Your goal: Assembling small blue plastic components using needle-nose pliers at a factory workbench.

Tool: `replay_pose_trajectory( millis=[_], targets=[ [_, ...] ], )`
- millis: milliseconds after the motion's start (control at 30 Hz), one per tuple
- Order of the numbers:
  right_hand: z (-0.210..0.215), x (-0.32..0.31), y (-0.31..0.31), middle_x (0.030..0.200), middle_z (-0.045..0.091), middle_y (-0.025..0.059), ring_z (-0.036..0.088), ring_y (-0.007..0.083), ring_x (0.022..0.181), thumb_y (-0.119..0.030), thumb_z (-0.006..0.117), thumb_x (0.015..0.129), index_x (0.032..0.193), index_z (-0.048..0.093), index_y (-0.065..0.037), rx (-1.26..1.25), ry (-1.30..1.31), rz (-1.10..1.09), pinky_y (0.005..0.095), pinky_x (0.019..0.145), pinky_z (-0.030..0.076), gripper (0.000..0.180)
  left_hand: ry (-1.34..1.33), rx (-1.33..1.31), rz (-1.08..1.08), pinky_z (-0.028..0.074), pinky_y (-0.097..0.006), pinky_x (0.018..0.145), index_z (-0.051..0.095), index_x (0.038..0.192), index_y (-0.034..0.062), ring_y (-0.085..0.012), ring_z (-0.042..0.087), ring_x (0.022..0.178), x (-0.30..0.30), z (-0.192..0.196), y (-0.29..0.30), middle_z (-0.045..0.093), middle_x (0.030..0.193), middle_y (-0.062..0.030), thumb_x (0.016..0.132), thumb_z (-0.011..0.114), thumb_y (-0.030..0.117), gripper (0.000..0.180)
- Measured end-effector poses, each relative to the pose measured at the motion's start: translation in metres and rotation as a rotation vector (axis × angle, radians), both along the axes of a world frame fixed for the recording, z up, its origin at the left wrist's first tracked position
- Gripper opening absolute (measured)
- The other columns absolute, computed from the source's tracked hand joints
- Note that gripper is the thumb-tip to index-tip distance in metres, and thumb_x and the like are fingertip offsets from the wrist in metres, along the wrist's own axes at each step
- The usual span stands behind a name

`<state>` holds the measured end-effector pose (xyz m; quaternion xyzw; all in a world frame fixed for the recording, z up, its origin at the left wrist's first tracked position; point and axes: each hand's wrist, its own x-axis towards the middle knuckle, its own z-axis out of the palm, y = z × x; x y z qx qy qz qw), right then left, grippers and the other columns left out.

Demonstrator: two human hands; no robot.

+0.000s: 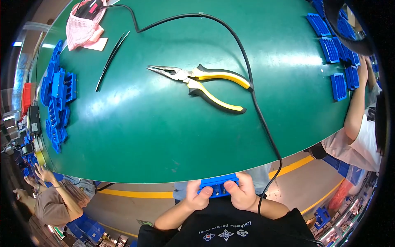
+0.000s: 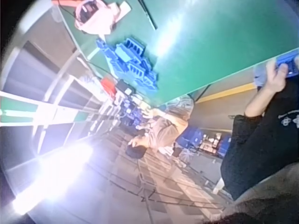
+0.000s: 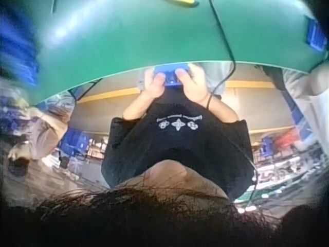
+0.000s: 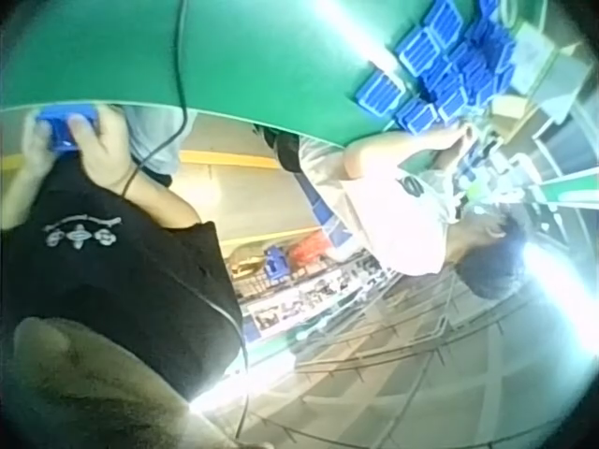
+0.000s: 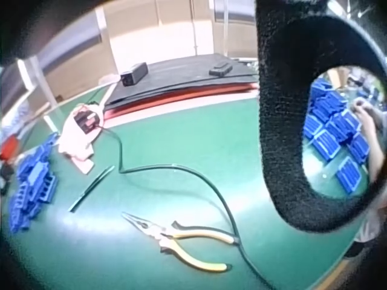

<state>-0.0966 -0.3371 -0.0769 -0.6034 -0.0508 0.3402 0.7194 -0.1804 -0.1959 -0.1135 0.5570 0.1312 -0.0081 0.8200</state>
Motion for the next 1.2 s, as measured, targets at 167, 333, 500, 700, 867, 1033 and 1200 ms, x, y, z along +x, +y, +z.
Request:
replay_pose_trajectory(
  millis=[167,333,500,700,867,1033,1200],
  targets=[
    [-0.002,0.001,-0.003,0.096,0.064,0.0140,0.062,0.0212,0.087,-0.017,0.057,0.093,0.108,0.058,0.005,0.019,0.017,0.031,0.0328,0.079,0.047,0.027,-0.017,0.063,-0.003,0.042,-0.034,0.088,0.058,0.113,-0.0054,-0.0222,0.056,0.100,0.003,0.003,0.001,0.060,0.112,-0.0132,0.092,0.053,0.026,0.038],
    [-0.001,0.001,-0.003,0.104,0.063,0.0146,0.060,0.0228,0.095,-0.016,0.057,0.092,0.112,0.057,0.004,0.011,0.040,0.039,0.0336,0.085,0.045,0.029,-0.050,0.143,0.040,0.043,-0.033,0.085,0.059,0.111,-0.0056,-0.0234,0.058,0.096,0.009,0.007,-0.002,0.061,0.107,-0.0132,0.091,0.052,0.024,0.036],
    [0.002,0.000,0.003,0.092,0.065,0.0062,0.060,0.0132,0.082,-0.032,0.055,0.094,0.103,0.060,0.003,-0.020,-0.009,-0.029,0.0276,0.073,0.047,0.036,-0.041,0.144,0.066,0.044,-0.033,0.083,0.060,0.109,-0.0057,-0.0232,0.059,0.093,0.004,0.006,-0.004,0.062,0.105,-0.0136,0.091,0.053,0.024,0.035],
    [0.003,0.000,0.003,0.092,0.065,0.0064,0.060,0.0140,0.082,-0.031,0.056,0.093,0.103,0.060,0.003,-0.035,0.003,-0.029,0.0279,0.074,0.047,0.036,-0.021,0.125,0.080,0.045,-0.033,0.081,0.061,0.107,-0.0053,-0.0231,0.059,0.091,0.003,0.009,-0.006,0.063,0.104,-0.0136,0.091,0.053,0.024,0.034],
    [0.000,0.000,-0.003,0.103,0.062,0.0147,0.060,0.0242,0.093,-0.014,0.058,0.089,0.113,0.057,0.003,-0.018,0.002,0.027,0.0346,0.084,0.045,0.029,0.007,0.165,0.095,0.045,-0.034,0.081,0.061,0.106,-0.0054,-0.0237,0.059,0.091,0.004,0.009,-0.007,0.062,0.104,-0.0138,0.090,0.052,0.022,0.033],
    [0.006,-0.001,-0.002,0.104,0.062,0.0150,0.060,0.0254,0.095,-0.014,0.058,0.089,0.113,0.056,0.003,-0.053,0.055,0.034,0.0352,0.085,0.045,0.030,-0.045,0.114,0.070,0.043,-0.036,0.086,0.059,0.111,-0.0055,-0.0256,0.057,0.096,0.010,0.013,-0.005,0.061,0.108,-0.0147,0.090,0.052,0.022,0.035],
    [0.006,-0.008,-0.004,0.104,0.062,0.0149,0.060,0.0258,0.094,-0.014,0.058,0.089,0.113,0.057,0.003,-0.064,0.021,0.018,0.0355,0.085,0.045,0.029,-0.067,0.117,0.046,0.042,-0.036,0.088,0.056,0.115,-0.0057,-0.0263,0.056,0.099,0.002,0.006,-0.002,0.058,0.113,-0.0150,0.090,0.052,0.023,0.038]
  ],
)
